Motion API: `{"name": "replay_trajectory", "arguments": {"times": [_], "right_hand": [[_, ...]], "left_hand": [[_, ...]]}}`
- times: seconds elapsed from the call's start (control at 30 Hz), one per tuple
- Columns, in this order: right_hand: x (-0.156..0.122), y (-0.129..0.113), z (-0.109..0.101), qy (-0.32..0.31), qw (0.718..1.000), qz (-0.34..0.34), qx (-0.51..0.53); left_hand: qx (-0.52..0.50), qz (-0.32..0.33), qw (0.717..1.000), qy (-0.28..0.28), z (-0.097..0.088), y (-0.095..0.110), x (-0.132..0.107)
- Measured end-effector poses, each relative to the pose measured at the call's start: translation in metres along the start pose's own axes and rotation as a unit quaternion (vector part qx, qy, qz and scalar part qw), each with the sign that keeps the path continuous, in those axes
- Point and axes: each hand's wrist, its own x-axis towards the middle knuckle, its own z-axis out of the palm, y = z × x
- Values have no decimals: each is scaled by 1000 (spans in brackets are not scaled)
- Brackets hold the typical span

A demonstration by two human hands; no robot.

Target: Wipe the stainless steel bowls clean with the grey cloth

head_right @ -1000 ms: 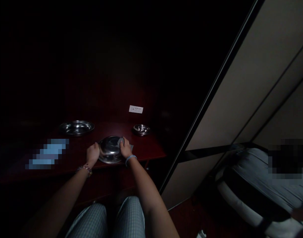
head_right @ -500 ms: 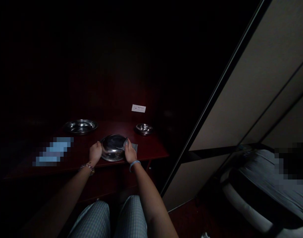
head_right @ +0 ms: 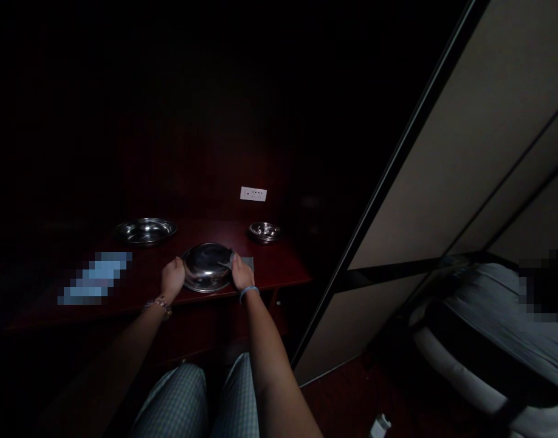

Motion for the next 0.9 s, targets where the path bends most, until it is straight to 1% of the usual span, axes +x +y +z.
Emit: {"name": "replay_trajectory", "arguments": {"times": [0.1, 0.23, 0.3, 0.4, 0.47, 0.63, 0.9], "right_hand": [[0, 1, 1, 6, 1000, 1, 5], [2, 3, 1, 9, 1000, 2, 13], [4, 2, 1, 12, 1000, 18, 18], [10, -1, 1, 21, 998, 63, 21], [16, -2, 2, 29, 996, 81, 14], [23, -1, 7, 56, 995, 87, 4], [16, 2, 10, 115, 990, 75, 41]], "left_hand": [[-25, -23, 999, -13, -1, 0, 0], [-32, -25, 999, -10, -5, 6, -3], [-38, -31, 999, -10, -7, 10, -5], [-57, -40, 998, -11, -11, 16, -8], [-71, -41, 997, -8, -13, 18, -9], [-108, -36, 993, -13, -13, 16, -10], [-98, -16, 995, -32, -13, 12, -9]]}}
